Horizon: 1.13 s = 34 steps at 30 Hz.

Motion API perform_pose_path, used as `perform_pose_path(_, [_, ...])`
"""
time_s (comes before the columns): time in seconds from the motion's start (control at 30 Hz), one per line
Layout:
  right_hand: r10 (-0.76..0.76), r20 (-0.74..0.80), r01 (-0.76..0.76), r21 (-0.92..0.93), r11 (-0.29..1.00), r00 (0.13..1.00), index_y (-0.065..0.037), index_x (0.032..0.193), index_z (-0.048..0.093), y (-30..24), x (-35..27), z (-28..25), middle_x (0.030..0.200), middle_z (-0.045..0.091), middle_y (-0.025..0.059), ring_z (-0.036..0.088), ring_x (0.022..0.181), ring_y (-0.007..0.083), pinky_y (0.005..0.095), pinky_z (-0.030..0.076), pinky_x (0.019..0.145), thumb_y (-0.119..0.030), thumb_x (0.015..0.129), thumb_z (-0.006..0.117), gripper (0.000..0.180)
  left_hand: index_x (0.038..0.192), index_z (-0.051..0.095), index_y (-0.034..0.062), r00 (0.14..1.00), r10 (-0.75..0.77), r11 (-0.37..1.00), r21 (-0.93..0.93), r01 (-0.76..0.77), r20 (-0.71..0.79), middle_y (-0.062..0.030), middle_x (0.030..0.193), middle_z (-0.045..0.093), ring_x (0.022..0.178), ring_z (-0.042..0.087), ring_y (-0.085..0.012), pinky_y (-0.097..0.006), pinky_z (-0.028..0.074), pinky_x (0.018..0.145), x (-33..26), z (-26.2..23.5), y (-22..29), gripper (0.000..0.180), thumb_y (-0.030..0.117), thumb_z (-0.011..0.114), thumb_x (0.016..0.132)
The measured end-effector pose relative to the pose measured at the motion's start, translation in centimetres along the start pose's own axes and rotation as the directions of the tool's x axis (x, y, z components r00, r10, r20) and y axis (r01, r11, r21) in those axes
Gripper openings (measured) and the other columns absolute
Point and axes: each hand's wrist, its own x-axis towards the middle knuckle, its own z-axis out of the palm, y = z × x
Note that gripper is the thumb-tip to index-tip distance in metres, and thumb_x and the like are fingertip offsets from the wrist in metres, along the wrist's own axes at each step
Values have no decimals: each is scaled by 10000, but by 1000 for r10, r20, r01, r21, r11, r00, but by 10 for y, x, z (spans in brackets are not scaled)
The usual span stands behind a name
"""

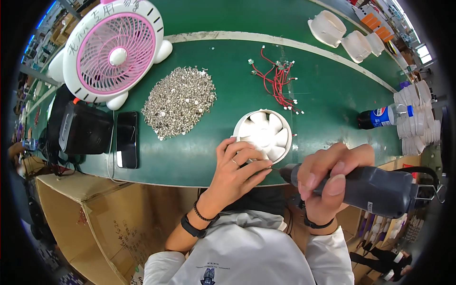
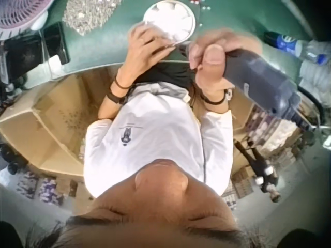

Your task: The person uses a handheld rotary tool to drill holes into white plastic circular frames containing red and white wires. They repeatedly pick up frames, drill them, and place them into a purple container or onto a stack. The person also handles small metal screws and other plastic components on a green workbench.

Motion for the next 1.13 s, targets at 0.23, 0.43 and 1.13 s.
perform_pose_path(0.23, [16, 92, -24, 83, 996, 996, -39, 1074, 457, 6, -1, -13, 844, 631, 176, 654, 701, 228, 340, 572, 647, -30, 876, 755, 358, 989, 750, 207, 1000, -5, 1000, -1, 5, -7, 56, 1030, 628, 1116, 544, -204, -497, 355, 1048, -3, 1, -2, 298, 182, 849, 709])
perform_pose_path(0.43, [3, 52, -6, 58, 998, 999, -25, 1089, 474, 6, -4, -6, 845, 631, 173, 645, 686, 240, 359, 561, 635, -24, 859, 771, 376, 990, 753, 215, 1000, 3, 1000, 9, -3, -8, 65, 1037, 624, 1125, 543, -205, -501, 361, 1041, -4, 2, -4, 296, 190, 847, 710])
perform_pose_path(1.13, [-270, 37, 270, 15, 963, 962, -69, 1100, 424, -11, -10, 3, 831, 616, 140, 632, 618, 245, 343, 544, 516, -197, 903, 754, 405, 942, 747, 204, 999, -49, 982, -183, 46, -13, 21, 1176, 644, 1285, 507, -287, -591, 310, 1121, -5, 2, 3, 236, 145, 838, 733])
